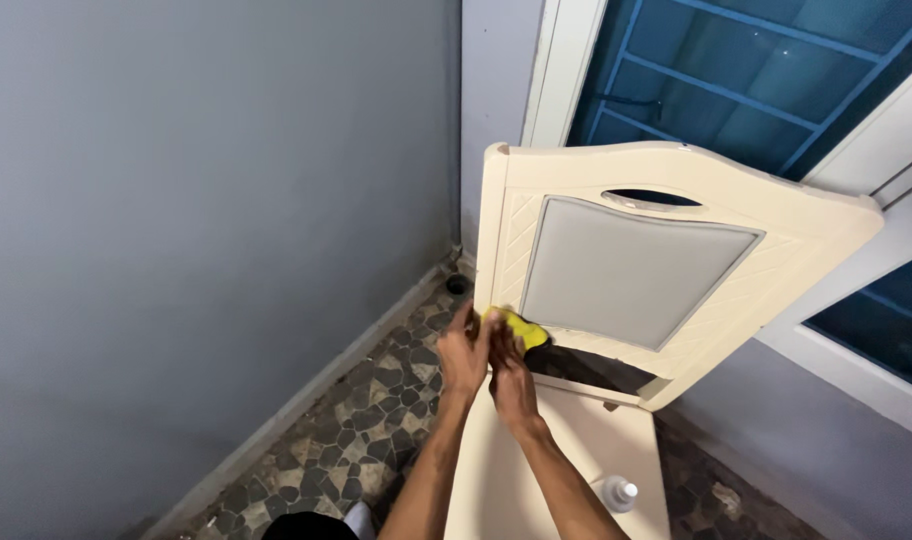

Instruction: The person cleans a white chair using a yellow cloth and a white bottle of cleaning solution. They wipe the backrest and the seat of the chair, applying the solution from the bottle as needed.

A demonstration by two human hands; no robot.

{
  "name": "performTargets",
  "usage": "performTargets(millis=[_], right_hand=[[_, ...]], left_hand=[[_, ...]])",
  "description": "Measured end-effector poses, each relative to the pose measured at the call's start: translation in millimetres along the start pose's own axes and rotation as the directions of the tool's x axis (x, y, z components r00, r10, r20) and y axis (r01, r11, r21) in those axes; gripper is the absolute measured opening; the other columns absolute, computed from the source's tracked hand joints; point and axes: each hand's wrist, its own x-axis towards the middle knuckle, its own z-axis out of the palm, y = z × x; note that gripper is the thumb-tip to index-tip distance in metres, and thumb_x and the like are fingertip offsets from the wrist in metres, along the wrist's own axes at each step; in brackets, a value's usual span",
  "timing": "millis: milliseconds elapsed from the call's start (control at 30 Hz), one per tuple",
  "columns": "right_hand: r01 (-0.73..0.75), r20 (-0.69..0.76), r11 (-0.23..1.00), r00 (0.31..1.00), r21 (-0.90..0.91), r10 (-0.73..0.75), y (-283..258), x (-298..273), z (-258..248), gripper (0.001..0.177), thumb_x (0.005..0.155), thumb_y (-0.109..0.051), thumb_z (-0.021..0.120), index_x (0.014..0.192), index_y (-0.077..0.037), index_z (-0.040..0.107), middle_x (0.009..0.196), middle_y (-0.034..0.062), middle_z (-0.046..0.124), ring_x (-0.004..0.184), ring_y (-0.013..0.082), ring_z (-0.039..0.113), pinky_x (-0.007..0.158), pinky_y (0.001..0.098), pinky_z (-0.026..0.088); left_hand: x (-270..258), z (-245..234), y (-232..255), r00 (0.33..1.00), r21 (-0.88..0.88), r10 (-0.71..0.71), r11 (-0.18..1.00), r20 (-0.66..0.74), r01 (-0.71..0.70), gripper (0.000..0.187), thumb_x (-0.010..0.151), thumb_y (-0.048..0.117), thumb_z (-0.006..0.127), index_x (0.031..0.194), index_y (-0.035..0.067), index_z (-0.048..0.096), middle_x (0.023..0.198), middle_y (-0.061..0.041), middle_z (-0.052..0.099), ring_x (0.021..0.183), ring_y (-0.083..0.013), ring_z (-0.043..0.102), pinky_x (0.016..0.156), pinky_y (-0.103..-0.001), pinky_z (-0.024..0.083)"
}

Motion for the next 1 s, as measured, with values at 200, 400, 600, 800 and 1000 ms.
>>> performTargets(millis=[200,400,600,800,1000], right_hand=[[-0.015,0.033,0.995,0.999,0.1,0.012,-23,8,-26,0.062,0.085,0.005,0.063,0.146,0.003,0.049,0.155,0.0183,0.047,0.148,0.0346,0.037,0.122,0.0486,0.029],[-0.332,-0.077,0.921,0.932,0.204,0.353,-25,4,-48,0.05,0.1,-0.01,0.061,0.147,0.001,0.047,0.157,0.0187,0.044,0.148,0.038,0.036,0.115,0.0446,0.038],[-0.379,0.018,0.883,0.921,0.277,0.39,-50,20,-37,0.047,0.102,-0.018,0.051,0.145,0.0,0.049,0.149,0.0171,0.053,0.138,0.0369,0.052,0.11,0.0435,0.047],[-0.343,-0.158,0.92,0.914,0.192,0.374,-8,-4,-30,0.044,0.105,-0.014,0.05,0.144,0.005,0.05,0.153,0.023,0.049,0.141,0.0445,0.047,0.115,0.0479,0.039],[-0.573,-0.261,0.76,0.717,0.307,0.646,12,-7,-17,0.06,0.099,-0.026,0.063,0.146,0.006,0.046,0.157,0.0273,0.039,0.143,0.0412,0.04,0.116,0.0457,0.033]], left_hand=[[3,9,-62,0.989,0.035,0.12,0.992,-0.084,-0.117,0.027,0.097,0.017,0.071,0.118,0.001,0.074,0.101,-0.02,0.079,0.086,-0.0293,0.079,0.077,-0.038,0.061],[-17,31,-36,0.98,-0.082,-0.198,0.977,-0.021,0.196,0.048,0.085,0.018,0.078,0.122,0.002,0.053,0.091,-0.017,0.079,0.08,-0.028,0.078,0.074,-0.039,0.061],[-15,26,-61,0.99,-0.066,-0.105,0.993,-0.096,0.099,0.031,0.09,0.013,0.074,0.118,0.001,0.067,0.1,-0.017,0.079,0.085,-0.0235,0.077,0.077,-0.037,0.062],[-19,27,-59,0.995,-0.054,-0.089,0.994,0.048,0.092,0.023,0.088,0.011,0.075,0.111,0.004,0.074,0.095,-0.014,0.08,0.082,-0.0226,0.079,0.073,-0.034,0.062],[-26,37,-39,0.997,-0.043,0.007,0.999,0.072,-0.004,0.021,0.087,0.009,0.073,0.108,0.008,0.078,0.095,-0.014,0.079,0.084,-0.0226,0.08,0.075,-0.034,0.061]])
